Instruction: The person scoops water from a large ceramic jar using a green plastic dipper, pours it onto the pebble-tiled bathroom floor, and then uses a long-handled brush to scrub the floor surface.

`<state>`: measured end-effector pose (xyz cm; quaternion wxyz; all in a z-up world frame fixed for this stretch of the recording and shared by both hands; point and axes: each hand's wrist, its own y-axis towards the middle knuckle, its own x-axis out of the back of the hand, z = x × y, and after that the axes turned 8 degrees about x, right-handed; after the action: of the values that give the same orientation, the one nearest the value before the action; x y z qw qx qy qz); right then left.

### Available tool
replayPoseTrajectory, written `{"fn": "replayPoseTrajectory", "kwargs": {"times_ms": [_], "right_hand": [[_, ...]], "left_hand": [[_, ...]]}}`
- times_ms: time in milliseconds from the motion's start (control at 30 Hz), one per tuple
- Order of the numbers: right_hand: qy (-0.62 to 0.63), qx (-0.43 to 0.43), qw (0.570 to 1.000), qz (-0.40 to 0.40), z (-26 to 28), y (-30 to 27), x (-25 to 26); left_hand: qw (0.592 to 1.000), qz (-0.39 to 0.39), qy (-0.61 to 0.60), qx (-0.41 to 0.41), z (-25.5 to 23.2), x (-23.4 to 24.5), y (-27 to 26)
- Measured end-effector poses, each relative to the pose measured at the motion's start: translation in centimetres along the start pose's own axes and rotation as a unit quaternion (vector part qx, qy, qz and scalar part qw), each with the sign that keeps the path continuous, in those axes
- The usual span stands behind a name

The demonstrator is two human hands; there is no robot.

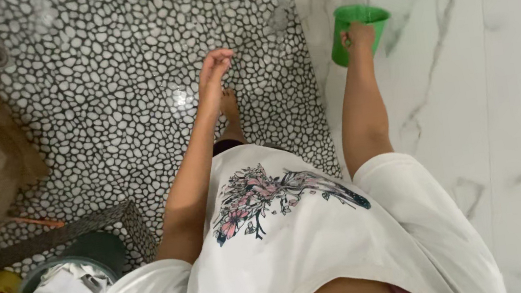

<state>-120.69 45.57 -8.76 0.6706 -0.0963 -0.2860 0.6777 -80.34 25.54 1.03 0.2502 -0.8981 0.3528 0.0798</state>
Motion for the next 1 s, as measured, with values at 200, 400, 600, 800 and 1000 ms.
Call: {"fn": "replayPoseTrajectory", "kwargs": {"times_ms": [200,400,600,800,1000], "right_hand": [[-0.165,0.177,0.965,0.099,5.6,3.8,-7.7],[-0.102,0.179,0.977,0.058,9.1,6.1,-12.5],[-0.163,0.174,0.968,0.075,11.8,7.8,-17.2],[-0.089,0.178,0.966,0.167,13.6,10.1,-21.6],[-0.201,0.197,0.936,0.212,16.7,13.4,-27.4]], "left_hand": [[0.998,-0.046,-0.030,-0.013,-0.6,1.1,3.1],[0.994,-0.091,-0.051,-0.011,-1.3,1.8,3.8],[0.989,-0.122,-0.085,-0.012,-1.8,1.8,3.7],[0.977,-0.196,-0.087,-0.009,-0.9,1.6,5.5],[0.956,-0.254,-0.146,-0.032,-2.0,-0.9,8.6]]}}
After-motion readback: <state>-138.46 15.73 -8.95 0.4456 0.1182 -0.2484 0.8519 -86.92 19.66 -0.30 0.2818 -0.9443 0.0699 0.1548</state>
